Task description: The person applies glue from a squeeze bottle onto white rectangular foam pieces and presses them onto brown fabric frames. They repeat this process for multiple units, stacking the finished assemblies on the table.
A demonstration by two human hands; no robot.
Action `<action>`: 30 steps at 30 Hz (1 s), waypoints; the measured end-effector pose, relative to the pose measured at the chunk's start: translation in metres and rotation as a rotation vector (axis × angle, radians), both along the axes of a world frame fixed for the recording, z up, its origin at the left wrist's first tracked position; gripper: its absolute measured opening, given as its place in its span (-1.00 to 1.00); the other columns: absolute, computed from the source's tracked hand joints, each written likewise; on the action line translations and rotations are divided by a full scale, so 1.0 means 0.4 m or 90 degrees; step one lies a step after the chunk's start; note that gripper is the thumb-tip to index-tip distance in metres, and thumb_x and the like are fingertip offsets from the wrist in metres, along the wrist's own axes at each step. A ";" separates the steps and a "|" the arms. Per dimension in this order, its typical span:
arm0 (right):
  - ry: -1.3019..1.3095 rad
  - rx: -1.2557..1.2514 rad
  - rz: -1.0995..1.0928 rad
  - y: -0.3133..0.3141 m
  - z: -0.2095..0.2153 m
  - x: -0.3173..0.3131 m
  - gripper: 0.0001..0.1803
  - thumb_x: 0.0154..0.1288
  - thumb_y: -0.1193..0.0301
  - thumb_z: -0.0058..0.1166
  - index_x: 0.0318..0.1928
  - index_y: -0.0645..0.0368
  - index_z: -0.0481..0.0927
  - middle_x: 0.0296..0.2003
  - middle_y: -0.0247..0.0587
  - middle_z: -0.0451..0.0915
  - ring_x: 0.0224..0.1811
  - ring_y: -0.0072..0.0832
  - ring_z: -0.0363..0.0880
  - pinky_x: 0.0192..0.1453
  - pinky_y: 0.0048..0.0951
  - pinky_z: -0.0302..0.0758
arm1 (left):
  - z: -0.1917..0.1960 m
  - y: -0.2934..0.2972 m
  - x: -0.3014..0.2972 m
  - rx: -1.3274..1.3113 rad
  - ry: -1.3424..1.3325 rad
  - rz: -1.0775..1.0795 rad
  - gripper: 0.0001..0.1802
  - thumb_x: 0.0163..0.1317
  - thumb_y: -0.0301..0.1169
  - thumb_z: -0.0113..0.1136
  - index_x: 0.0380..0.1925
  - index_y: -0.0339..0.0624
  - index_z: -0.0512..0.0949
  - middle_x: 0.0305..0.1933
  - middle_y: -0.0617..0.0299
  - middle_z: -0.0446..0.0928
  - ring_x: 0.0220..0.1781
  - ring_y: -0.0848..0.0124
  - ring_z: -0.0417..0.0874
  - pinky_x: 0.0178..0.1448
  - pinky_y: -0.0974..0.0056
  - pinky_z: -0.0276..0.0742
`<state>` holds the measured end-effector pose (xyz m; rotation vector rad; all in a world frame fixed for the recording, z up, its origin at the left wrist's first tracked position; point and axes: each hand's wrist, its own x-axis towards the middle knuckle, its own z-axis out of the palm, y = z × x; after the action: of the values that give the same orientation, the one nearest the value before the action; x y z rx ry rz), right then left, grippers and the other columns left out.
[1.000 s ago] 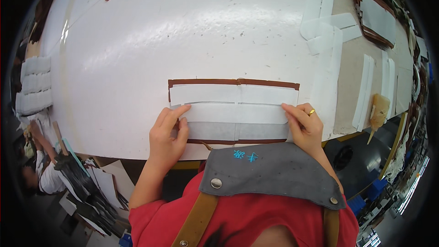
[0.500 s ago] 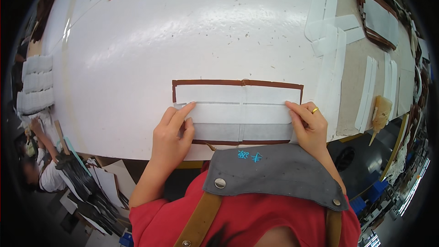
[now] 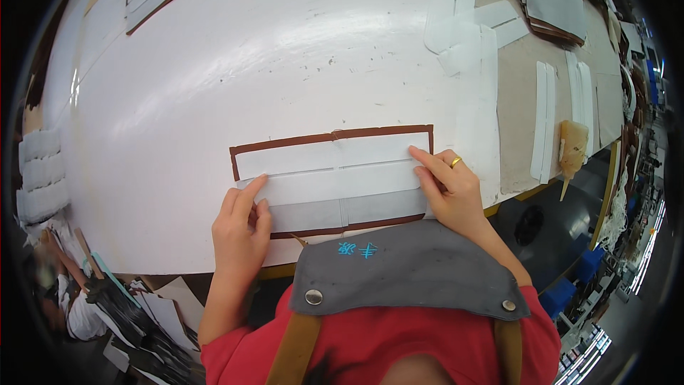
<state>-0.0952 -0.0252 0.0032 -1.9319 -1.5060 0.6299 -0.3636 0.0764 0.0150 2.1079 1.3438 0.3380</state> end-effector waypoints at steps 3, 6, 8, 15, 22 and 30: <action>-0.028 0.013 0.014 -0.008 -0.011 0.002 -0.69 0.14 0.55 0.07 -0.05 0.15 0.56 -0.51 -0.28 0.39 -0.63 -0.54 0.35 -0.58 -0.55 0.31 | 0.001 -0.001 0.003 -0.012 -0.009 0.009 -0.62 0.03 -0.66 0.06 -0.09 -0.18 0.51 -0.53 0.21 0.31 -0.56 0.45 0.37 -0.42 0.40 0.39; -0.094 0.043 0.037 -0.008 -0.014 -0.006 -0.67 0.11 0.57 0.07 -0.05 0.16 0.55 -0.52 -0.29 0.37 -0.63 -0.53 0.35 -0.61 -0.54 0.32 | 0.001 0.003 0.002 0.002 -0.006 0.000 -0.63 0.03 -0.64 0.07 -0.10 -0.17 0.52 -0.51 0.20 0.35 -0.59 0.44 0.42 -0.46 0.38 0.42; -0.144 0.048 0.057 -0.009 -0.015 -0.010 -0.64 0.08 0.58 0.08 -0.05 0.17 0.55 -0.53 -0.31 0.37 -0.65 -0.53 0.35 -0.64 -0.54 0.32 | 0.001 0.004 0.000 -0.002 -0.008 0.001 -0.63 0.04 -0.64 0.07 -0.10 -0.18 0.52 -0.52 0.20 0.34 -0.59 0.44 0.42 -0.45 0.38 0.42; -0.266 0.095 0.103 -0.004 -0.012 -0.010 -0.55 -0.06 0.59 0.11 -0.04 0.14 0.55 -0.28 -0.29 0.42 -0.39 -0.46 0.39 -0.35 -0.47 0.36 | 0.005 0.004 -0.001 -0.025 -0.028 0.024 -0.63 0.03 -0.67 0.05 -0.10 -0.20 0.51 -0.54 0.24 0.29 -0.54 0.49 0.35 -0.41 0.43 0.36; -0.353 -0.006 0.156 -0.006 0.004 -0.019 -0.46 -0.06 0.57 0.05 0.02 -0.14 0.52 -0.05 -0.37 0.38 -0.14 -0.44 0.27 -0.02 -0.41 0.17 | 0.010 0.016 -0.004 -0.041 -0.032 0.035 -0.64 0.03 -0.66 0.05 -0.12 -0.21 0.51 -0.53 0.22 0.31 -0.53 0.47 0.36 -0.43 0.44 0.34; -0.367 -0.010 0.157 -0.002 0.004 -0.027 -0.46 -0.05 0.57 0.04 0.02 -0.16 0.53 -0.03 -0.34 0.37 -0.12 -0.41 0.28 0.04 -0.35 0.13 | -0.003 0.014 0.075 0.173 -0.029 -0.248 -0.66 -0.05 -0.55 0.13 -0.17 -0.20 0.50 -0.11 0.18 0.47 -0.05 0.27 0.47 0.09 0.14 0.30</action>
<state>-0.1058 -0.0261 0.0050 -2.0611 -2.1151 0.1783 -0.3337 0.0820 0.0140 2.5086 0.8699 0.4189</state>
